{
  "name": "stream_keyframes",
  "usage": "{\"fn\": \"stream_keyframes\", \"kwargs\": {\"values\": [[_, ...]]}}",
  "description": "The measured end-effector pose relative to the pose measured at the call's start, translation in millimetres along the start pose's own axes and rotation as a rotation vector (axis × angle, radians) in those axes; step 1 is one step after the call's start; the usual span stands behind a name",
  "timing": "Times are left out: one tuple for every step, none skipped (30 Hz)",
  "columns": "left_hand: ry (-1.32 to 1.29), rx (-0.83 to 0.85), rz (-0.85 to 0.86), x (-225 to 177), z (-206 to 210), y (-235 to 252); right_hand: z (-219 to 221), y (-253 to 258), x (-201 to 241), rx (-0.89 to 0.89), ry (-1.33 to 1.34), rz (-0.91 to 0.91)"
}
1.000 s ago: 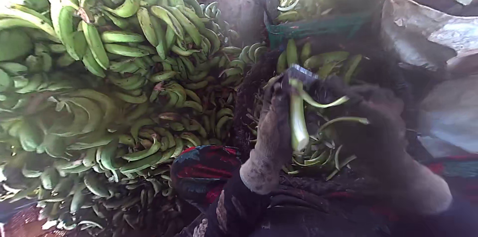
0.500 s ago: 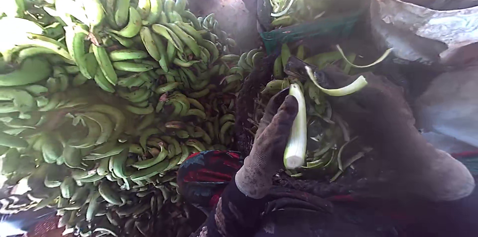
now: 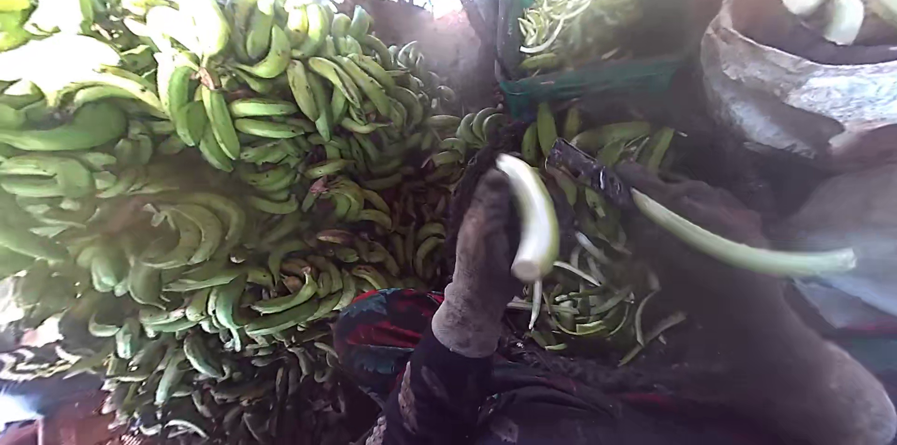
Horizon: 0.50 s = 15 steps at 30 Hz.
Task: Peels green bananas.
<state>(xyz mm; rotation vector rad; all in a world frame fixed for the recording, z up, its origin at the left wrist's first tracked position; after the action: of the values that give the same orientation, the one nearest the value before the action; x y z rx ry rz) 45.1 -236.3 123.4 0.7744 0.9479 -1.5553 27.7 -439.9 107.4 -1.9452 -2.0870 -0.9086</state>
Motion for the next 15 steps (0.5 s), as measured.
{"fn": "stream_keyframes", "kwargs": {"values": [[-0.112, -0.106, 0.083, -7.0, -0.9, 7.0, -1.5, -10.4, 12.2, -0.065, 0.045, -0.038], [-0.243, -0.166, 0.127, -11.7, 1.7, 14.7, -2.3, -20.9, 24.3, -0.130, 0.071, -0.064], [-0.323, -0.180, 0.129, -12.5, 5.2, 19.3, -1.5, -30.5, 31.6, -0.177, 0.100, -0.070], [-0.307, -0.127, 0.115, -7.9, 7.3, 20.4, 2.1, -35.4, 31.3, -0.206, 0.123, -0.082], [-0.199, -0.052, 0.065, 2.2, 5.7, 17.0, 6.1, -33.8, 24.4, -0.202, 0.122, -0.082], [-0.035, 0.031, -0.008, 15.2, 2.0, 11.7, 8.9, -26.0, 14.9, -0.169, 0.086, -0.076], [0.117, 0.107, -0.094, 28.7, -0.5, 5.7, 10.4, -14.2, 5.6, -0.082, 0.029, -0.064], [0.220, 0.166, -0.212, 41.5, -2.2, -1.6, 13.4, -3.5, -4.5, 0.049, -0.036, -0.028], [0.228, 0.201, -0.307, 50.3, -2.5, -8.9, 17.4, 2.4, -12.3, 0.178, -0.075, 0.021], [0.150, 0.175, -0.350, 53.7, -3.2, -12.2, 20.2, 3.4, -14.9, 0.243, -0.089, 0.055], [0.020, 0.109, -0.350, 52.0, -3.9, -10.6, 21.4, 0.5, -11.6, 0.245, -0.069, 0.065], [-0.096, 0.032, -0.341, 46.7, -5.9, -8.7, 21.3, -5.8, -4.0, 0.199, -0.037, 0.051], [-0.164, -0.063, -0.320, 39.2, -8.4, -8.0, 20.4, -14.8, 5.5, 0.138, 0.013, 0.027], [-0.192, -0.154, -0.287, 30.1, -9.4, -6.6, 18.4, -24.1, 15.2, 0.058, 0.064, -0.009], [-0.208, -0.198, -0.249, 21.0, -8.7, -4.6, 14.8, -34.1, 23.7, -0.023, 0.110, -0.041]]}}
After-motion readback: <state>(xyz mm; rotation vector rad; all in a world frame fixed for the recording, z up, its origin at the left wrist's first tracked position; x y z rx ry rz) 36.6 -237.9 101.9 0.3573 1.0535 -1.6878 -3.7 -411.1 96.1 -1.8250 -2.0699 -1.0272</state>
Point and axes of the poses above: each hand's wrist, its own y-axis towards the middle knuckle, its own z-axis out of the palm, x = y × z, the point moved 6 cm from there along y, towards the middle knuckle, and after that the axes turned 8 degrees about -y, right-handed, at the moved point
